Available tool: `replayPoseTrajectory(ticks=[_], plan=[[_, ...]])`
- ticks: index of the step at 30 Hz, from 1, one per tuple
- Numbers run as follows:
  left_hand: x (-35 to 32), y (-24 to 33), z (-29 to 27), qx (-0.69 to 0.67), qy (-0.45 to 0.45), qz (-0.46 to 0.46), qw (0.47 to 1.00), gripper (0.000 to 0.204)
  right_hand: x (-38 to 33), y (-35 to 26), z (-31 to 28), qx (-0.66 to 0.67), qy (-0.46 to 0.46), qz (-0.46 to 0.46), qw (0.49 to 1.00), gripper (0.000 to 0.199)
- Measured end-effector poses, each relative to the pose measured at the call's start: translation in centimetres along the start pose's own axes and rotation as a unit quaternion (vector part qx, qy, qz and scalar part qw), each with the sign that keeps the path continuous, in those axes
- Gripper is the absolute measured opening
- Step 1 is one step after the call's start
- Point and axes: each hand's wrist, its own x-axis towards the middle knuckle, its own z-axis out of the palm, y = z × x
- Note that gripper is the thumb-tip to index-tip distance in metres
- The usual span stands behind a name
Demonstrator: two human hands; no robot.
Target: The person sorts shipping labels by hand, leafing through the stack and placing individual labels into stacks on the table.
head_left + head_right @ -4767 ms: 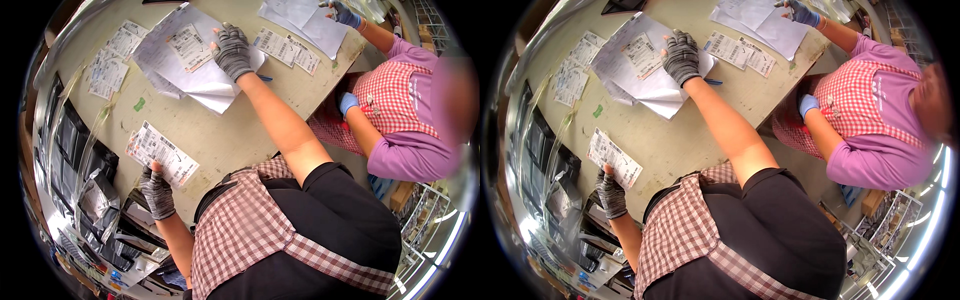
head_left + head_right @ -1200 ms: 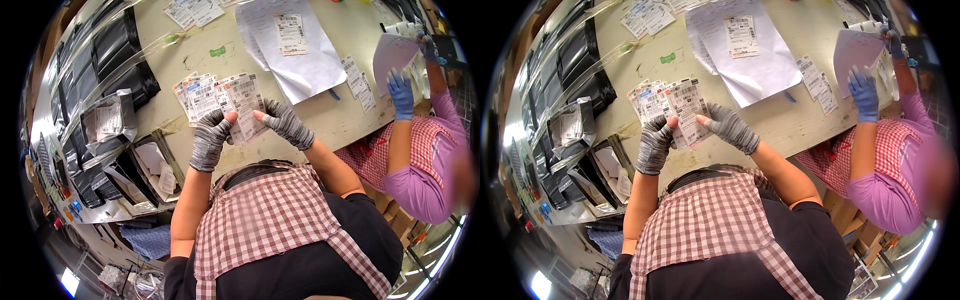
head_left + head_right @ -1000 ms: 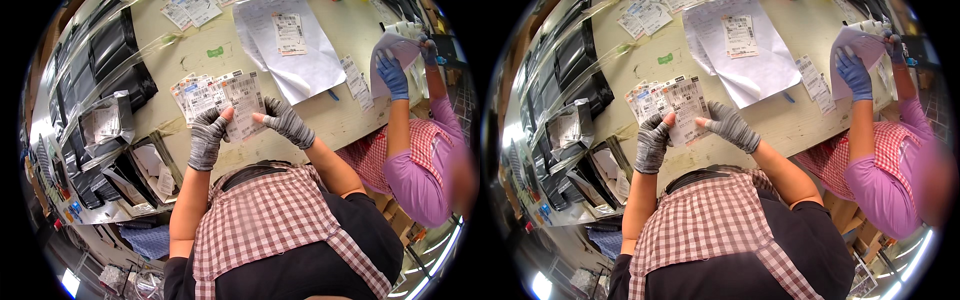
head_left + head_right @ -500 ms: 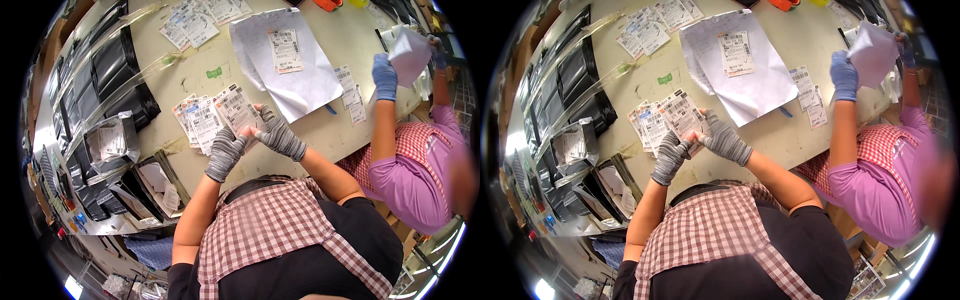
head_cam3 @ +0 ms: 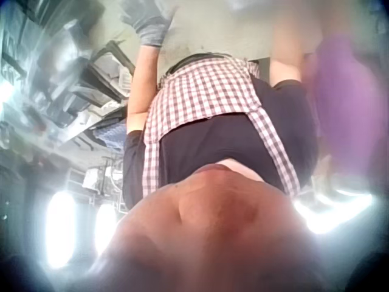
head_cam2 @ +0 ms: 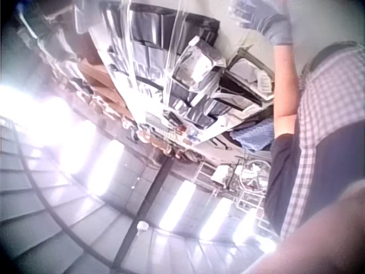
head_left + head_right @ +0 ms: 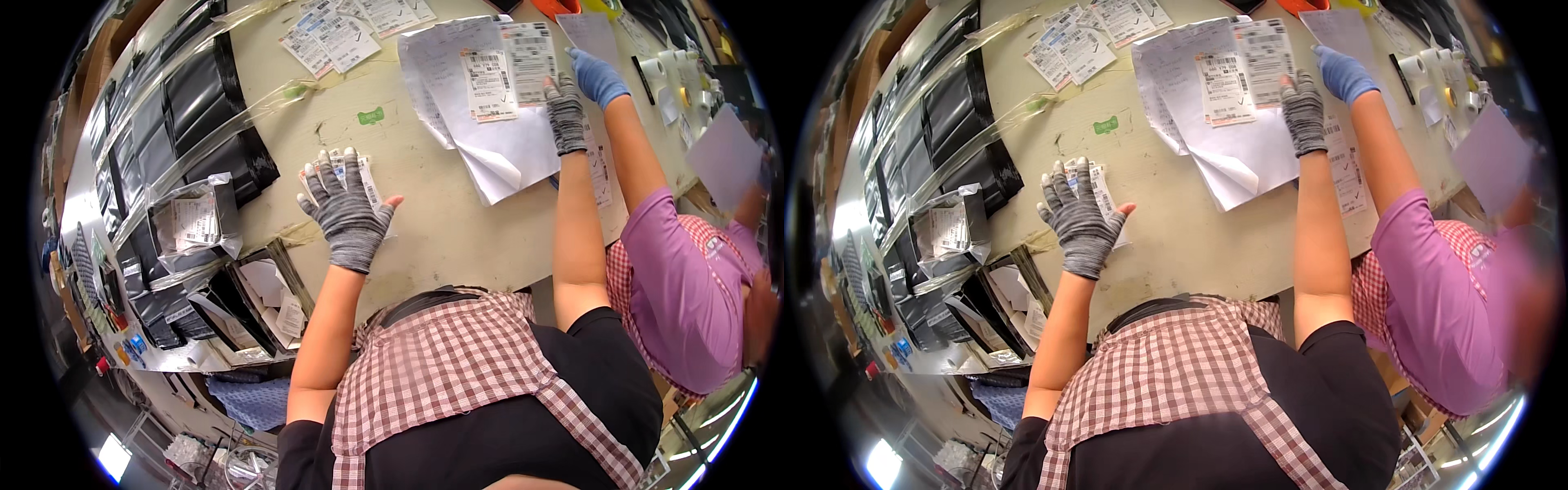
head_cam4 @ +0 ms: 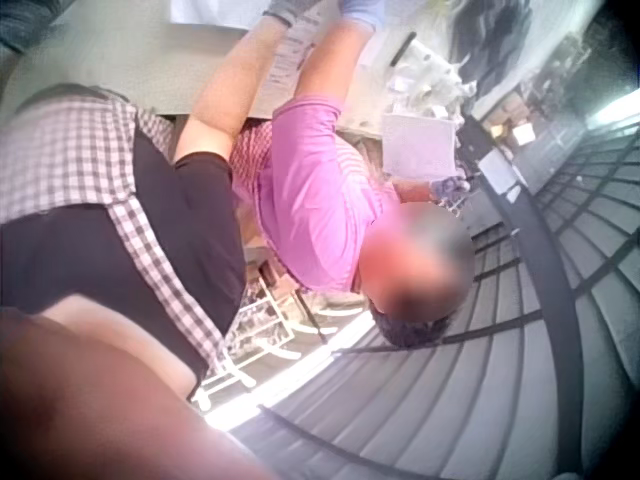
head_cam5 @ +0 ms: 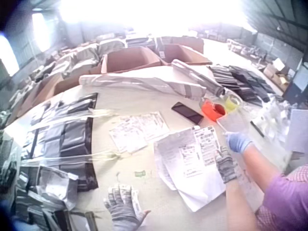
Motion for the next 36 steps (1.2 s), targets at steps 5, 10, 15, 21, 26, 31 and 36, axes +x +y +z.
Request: replayPoseTrajectory(ticks=[5, 10, 15, 21, 26, 31, 36], plan=[[-1.3, -1.2, 2.0, -0.074, -0.035, -0.014, 0.997, 0.095, 1.3, 2.4, 1.8, -0.054, 0.050, -0.026, 0.997, 0.042], [-1.4, -1.8, 2.2, -0.071, 0.050, 0.007, 0.996, 0.077, 0.1, 1.0, 3.6, 0.032, -0.030, -0.033, 0.998, 0.036], [-1.5, -3.1, 2.2, -0.064, 0.071, 0.017, 0.995, 0.071, -0.1, -0.8, 3.5, 0.045, -0.013, -0.029, 0.998, 0.031], [-0.8, -0.9, -0.1, -0.031, 0.113, 0.031, 0.993, 0.076, -4.6, -6.8, 2.7, 0.394, -0.218, 0.057, 0.891, 0.032], [2.2, 2.2, -2.7, -0.719, -0.119, -0.158, 0.666, 0.050, -10.5, -13.4, 3.0, 0.125, -0.350, -0.127, 0.920, 0.040], [4.7, 3.5, 0.0, -0.641, -0.116, -0.199, 0.732, 0.037, -2.1, -7.4, 2.2, -0.235, -0.021, 0.026, 0.971, 0.081], [7.9, 6.6, 2.4, -0.697, -0.145, -0.151, 0.686, 0.034, 0.3, -6.6, 5.1, -0.376, -0.150, 0.064, 0.912, 0.104]])
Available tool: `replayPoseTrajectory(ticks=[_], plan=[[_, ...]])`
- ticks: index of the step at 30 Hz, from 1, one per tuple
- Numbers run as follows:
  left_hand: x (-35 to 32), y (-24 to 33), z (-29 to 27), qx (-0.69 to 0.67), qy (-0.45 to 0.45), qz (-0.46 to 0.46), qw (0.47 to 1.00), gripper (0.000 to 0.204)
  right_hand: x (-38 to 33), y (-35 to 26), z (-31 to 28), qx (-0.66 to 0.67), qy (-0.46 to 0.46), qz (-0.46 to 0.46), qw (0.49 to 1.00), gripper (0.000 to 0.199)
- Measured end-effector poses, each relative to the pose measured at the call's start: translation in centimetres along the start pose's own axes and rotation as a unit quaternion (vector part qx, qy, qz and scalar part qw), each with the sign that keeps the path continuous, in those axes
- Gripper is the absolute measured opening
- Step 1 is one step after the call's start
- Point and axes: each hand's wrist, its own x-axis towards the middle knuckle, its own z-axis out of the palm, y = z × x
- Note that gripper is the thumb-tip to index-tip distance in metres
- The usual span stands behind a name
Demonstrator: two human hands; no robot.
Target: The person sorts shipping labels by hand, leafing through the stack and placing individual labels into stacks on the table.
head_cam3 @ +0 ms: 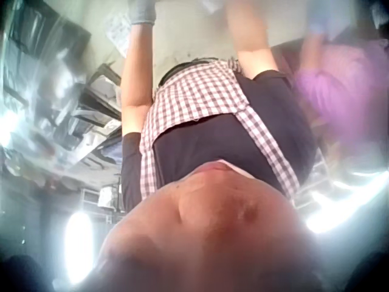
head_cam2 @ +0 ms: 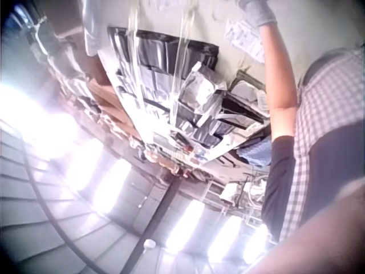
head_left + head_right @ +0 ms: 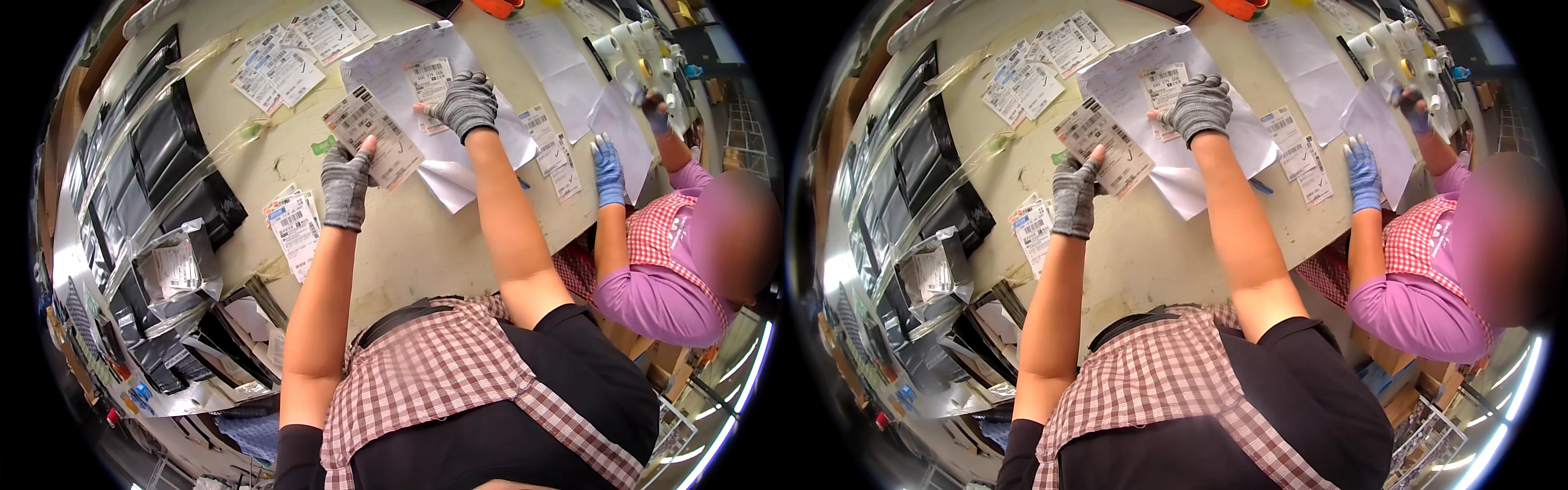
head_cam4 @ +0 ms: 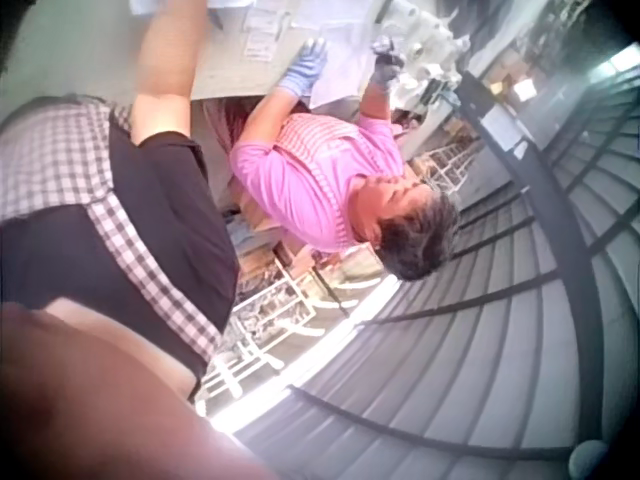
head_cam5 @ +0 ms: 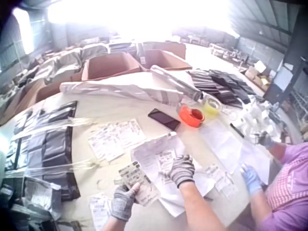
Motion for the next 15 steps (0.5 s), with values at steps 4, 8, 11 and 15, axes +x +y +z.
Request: replayPoseTrajectory(ticks=[4, 8, 11, 15], plan=[[1.9, 0.1, 1.2, 0.028, -0.010, -0.038, 0.999, 0.032, -0.5, 0.2, -0.3, 0.040, -0.009, -0.015, 0.999, 0.085], [2.7, 0.0, 1.7, 0.049, -0.034, -0.050, 0.997, 0.032, 0.9, 4.0, 1.7, 0.256, 0.031, -0.068, 0.964, 0.051], [2.9, -0.6, 1.4, 0.059, -0.051, -0.011, 0.997, 0.028, 0.9, 6.2, 2.6, 0.523, -0.021, -0.069, 0.849, 0.036], [2.6, -1.3, 0.6, 0.071, -0.043, -0.006, 0.997, 0.033, -0.7, 6.8, 0.4, 0.578, -0.098, 0.012, 0.810, 0.032]])
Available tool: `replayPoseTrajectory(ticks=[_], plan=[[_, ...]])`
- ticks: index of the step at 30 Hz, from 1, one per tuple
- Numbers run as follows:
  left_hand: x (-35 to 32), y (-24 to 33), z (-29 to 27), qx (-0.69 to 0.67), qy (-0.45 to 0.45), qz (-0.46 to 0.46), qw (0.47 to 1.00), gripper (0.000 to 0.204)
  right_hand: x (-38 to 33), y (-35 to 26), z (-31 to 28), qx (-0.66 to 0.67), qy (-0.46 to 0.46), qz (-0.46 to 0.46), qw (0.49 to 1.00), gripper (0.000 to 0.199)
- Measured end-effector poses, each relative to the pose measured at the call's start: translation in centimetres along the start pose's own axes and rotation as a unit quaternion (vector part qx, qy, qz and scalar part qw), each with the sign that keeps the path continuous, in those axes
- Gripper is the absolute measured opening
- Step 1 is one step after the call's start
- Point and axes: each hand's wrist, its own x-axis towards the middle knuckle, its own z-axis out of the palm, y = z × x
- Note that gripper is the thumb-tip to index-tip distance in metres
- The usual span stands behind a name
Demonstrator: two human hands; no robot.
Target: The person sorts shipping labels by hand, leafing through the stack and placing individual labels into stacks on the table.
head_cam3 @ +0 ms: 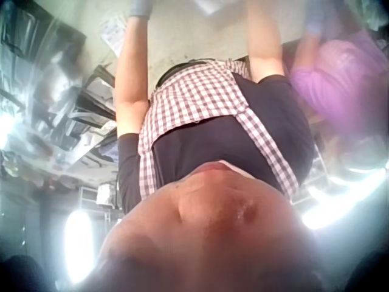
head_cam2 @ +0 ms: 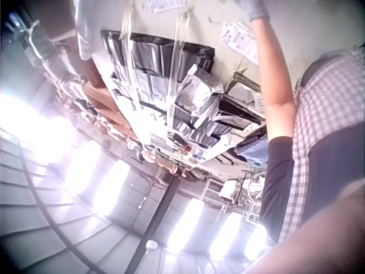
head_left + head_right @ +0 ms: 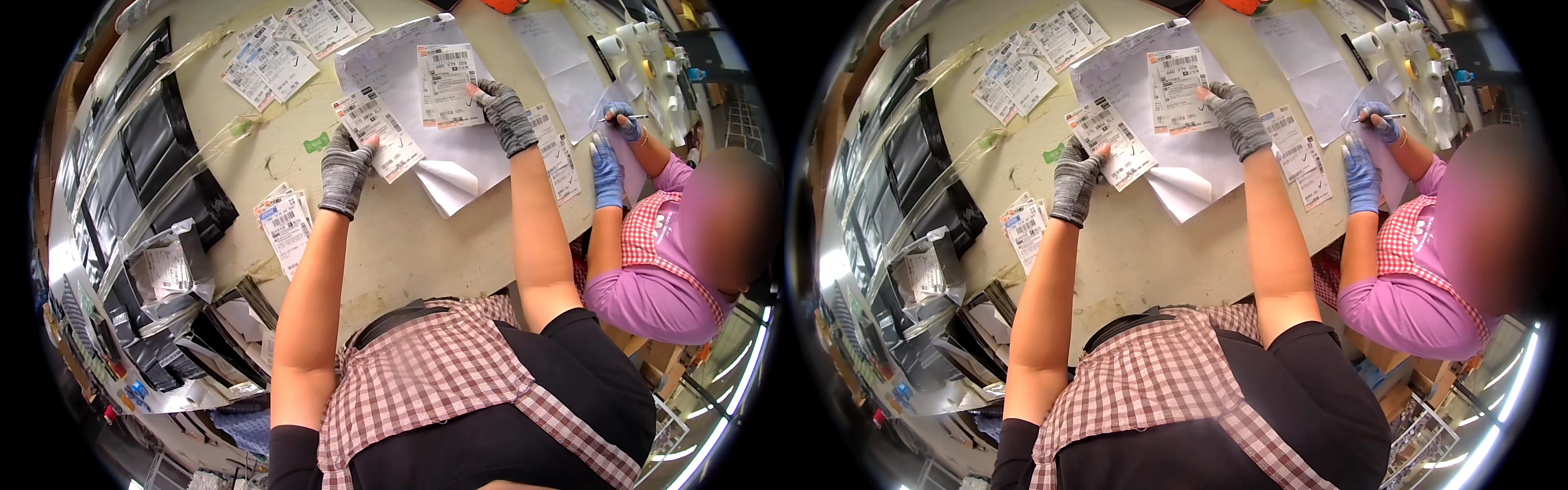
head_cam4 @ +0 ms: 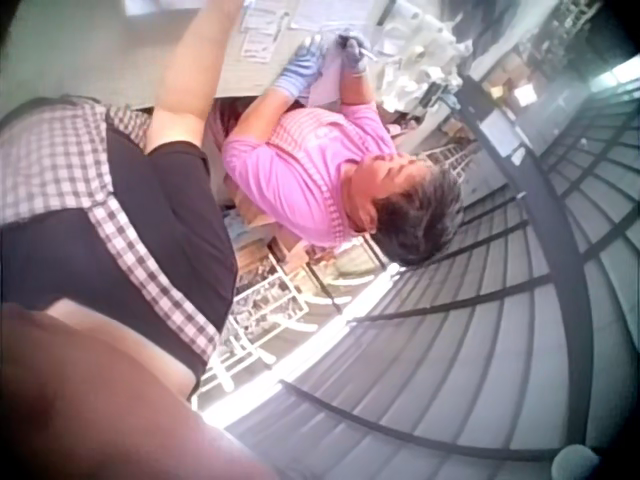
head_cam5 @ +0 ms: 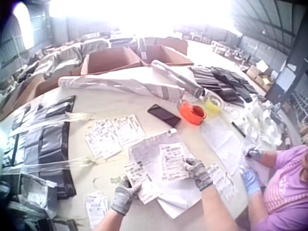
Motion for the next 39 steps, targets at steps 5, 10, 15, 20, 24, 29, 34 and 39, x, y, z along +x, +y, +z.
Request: replayPoseTrajectory(ticks=[5, 10, 15, 20, 24, 29, 34, 39], plan=[[-1.4, 0.3, 0.1, 0.053, 0.055, 0.062, 0.995, 0.078, -1.8, -0.5, -0.2, -0.023, 0.007, -0.009, 1.000, 0.030], [-2.5, 1.9, 0.5, 0.185, 0.053, 0.324, 0.926, 0.062, -3.9, -1.6, 0.2, 0.093, -0.016, -0.004, 0.996, 0.023], [-3.9, 3.1, 1.3, -0.009, -0.030, 0.101, 0.994, 0.024, -5.0, -2.0, 1.0, 0.172, -0.035, -0.055, 0.983, 0.023], [-4.7, 4.6, 1.7, -0.063, 0.002, 0.071, 0.996, 0.027, -7.0, -4.0, 2.9, 0.164, -0.078, -0.059, 0.982, 0.025], [-4.1, 4.5, 2.0, -0.022, 0.023, 0.060, 0.998, 0.027, -7.1, -2.5, 3.1, 0.256, -0.112, -0.094, 0.956, 0.026], [-3.4, 1.7, 1.0, -0.058, 0.012, 0.055, 0.997, 0.024, -5.4, -0.7, 0.6, 0.308, 0.053, -0.028, 0.949, 0.023], [-2.0, 2.5, 3.1, 0.017, -0.007, 0.026, 0.999, 0.023, -6.2, -0.2, -3.4, 0.137, 0.111, -0.040, 0.984, 0.023], [1.3, 3.4, 6.4, 0.032, -0.038, 0.124, 0.991, 0.065, -6.1, 1.0, -4.7, 0.025, 0.114, -0.092, 0.989, 0.024]])
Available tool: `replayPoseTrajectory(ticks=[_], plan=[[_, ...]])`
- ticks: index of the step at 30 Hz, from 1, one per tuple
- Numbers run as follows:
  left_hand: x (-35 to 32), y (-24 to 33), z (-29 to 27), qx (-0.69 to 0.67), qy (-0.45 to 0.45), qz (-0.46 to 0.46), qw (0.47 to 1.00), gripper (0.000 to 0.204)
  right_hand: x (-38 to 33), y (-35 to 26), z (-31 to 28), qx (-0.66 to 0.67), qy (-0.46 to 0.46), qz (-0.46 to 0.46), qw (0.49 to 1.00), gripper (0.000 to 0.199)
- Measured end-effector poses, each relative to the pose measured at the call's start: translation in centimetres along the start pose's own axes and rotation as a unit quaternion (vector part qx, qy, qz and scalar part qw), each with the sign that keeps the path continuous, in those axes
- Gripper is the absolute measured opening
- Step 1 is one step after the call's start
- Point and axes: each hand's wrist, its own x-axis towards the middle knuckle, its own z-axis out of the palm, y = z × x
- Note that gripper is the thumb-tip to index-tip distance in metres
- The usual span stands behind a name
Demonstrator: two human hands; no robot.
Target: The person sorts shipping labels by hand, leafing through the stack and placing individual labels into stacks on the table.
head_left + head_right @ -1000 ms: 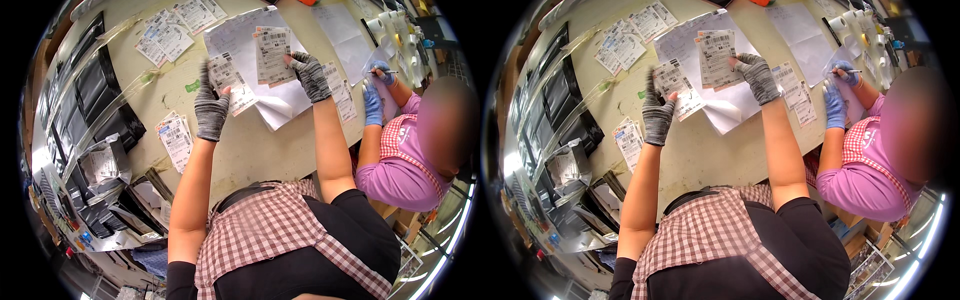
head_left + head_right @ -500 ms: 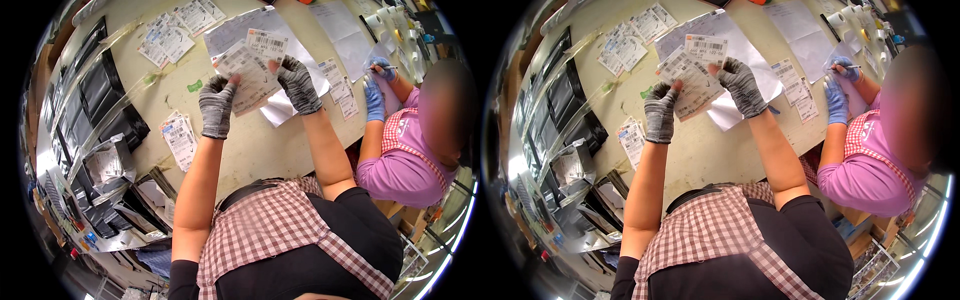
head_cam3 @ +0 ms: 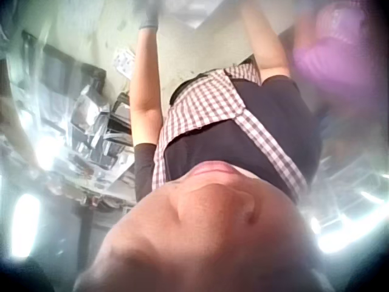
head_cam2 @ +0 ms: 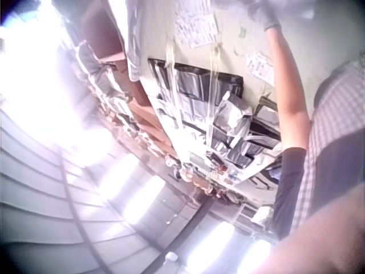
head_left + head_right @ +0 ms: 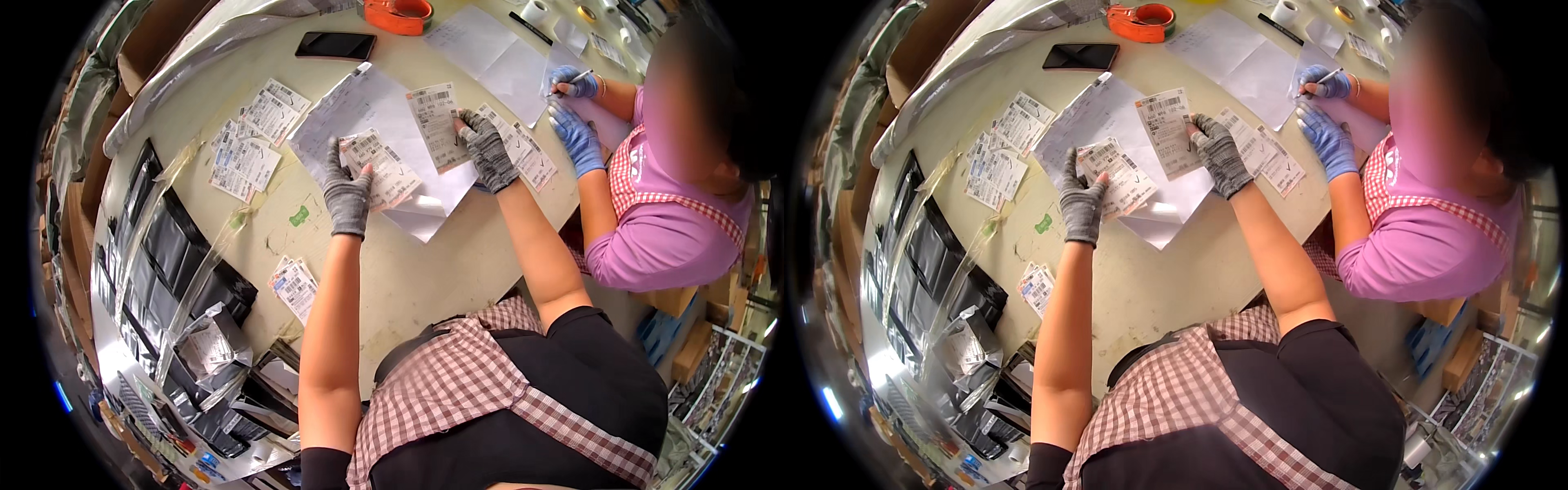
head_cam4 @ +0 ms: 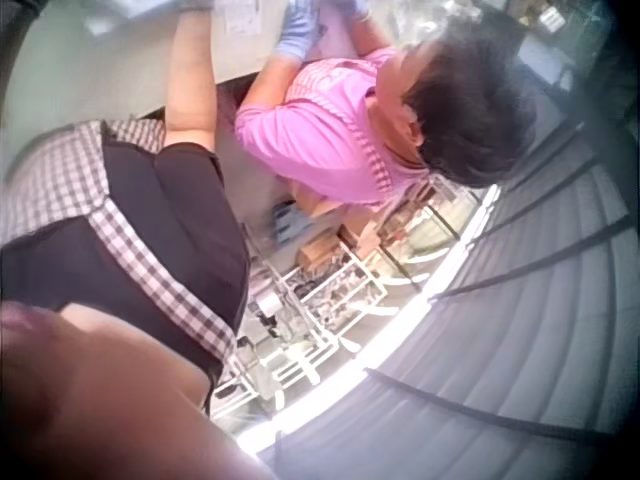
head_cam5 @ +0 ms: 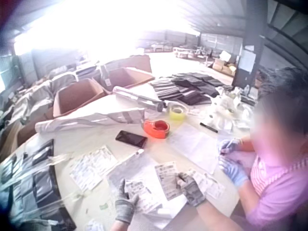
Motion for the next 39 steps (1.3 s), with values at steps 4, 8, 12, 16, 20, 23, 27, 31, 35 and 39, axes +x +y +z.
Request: replayPoseTrajectory(ticks=[4, 8, 12, 16, 20, 23, 27, 31, 35, 39], plan=[[-0.1, 0.5, 0.4, 0.164, 0.007, 0.069, 0.984, 0.092, 0.1, 1.2, 0.7, 0.033, 0.009, -0.004, 0.999, 0.025], [-3.6, 4.2, 1.6, 0.478, 0.139, 0.351, 0.793, 0.062, -0.3, 0.9, 1.1, 0.087, 0.005, -0.007, 0.996, 0.027], [-6.3, 2.2, 3.1, 0.261, -0.060, 0.091, 0.959, 0.031, -0.5, 1.8, 3.8, 0.240, -0.021, 0.002, 0.970, 0.030], [-7.1, 2.0, 3.3, 0.148, -0.115, -0.064, 0.980, 0.026, -2.3, 0.5, 5.3, 0.258, -0.070, -0.057, 0.962, 0.036], [-7.4, 1.8, 3.5, 0.080, -0.079, -0.089, 0.990, 0.022, -4.2, 1.9, 5.7, -0.086, 0.152, -0.301, 0.938, 0.044], [-7.3, -0.8, 3.1, 0.106, -0.064, -0.071, 0.990, 0.022, -6.8, 3.1, 4.8, -0.226, 0.081, -0.334, 0.911, 0.044], [-6.9, -3.9, 2.7, 0.180, 0.003, 0.084, 0.980, 0.015, -8.7, 4.6, 5.0, -0.313, 0.004, -0.375, 0.873, 0.043], [-7.0, -0.9, 3.6, 0.156, -0.040, -0.125, 0.979, 0.023, -8.2, 5.0, 4.8, -0.362, -0.003, -0.344, 0.866, 0.045], [-6.8, -2.2, 3.5, 0.183, -0.021, -0.077, 0.980, 0.025, -8.2, 5.1, 5.4, -0.388, -0.012, -0.340, 0.856, 0.046], [-6.4, -4.9, 3.0, 0.282, 0.008, 0.024, 0.959, 0.025, -8.3, 4.4, 5.9, -0.423, -0.020, -0.317, 0.849, 0.046]])
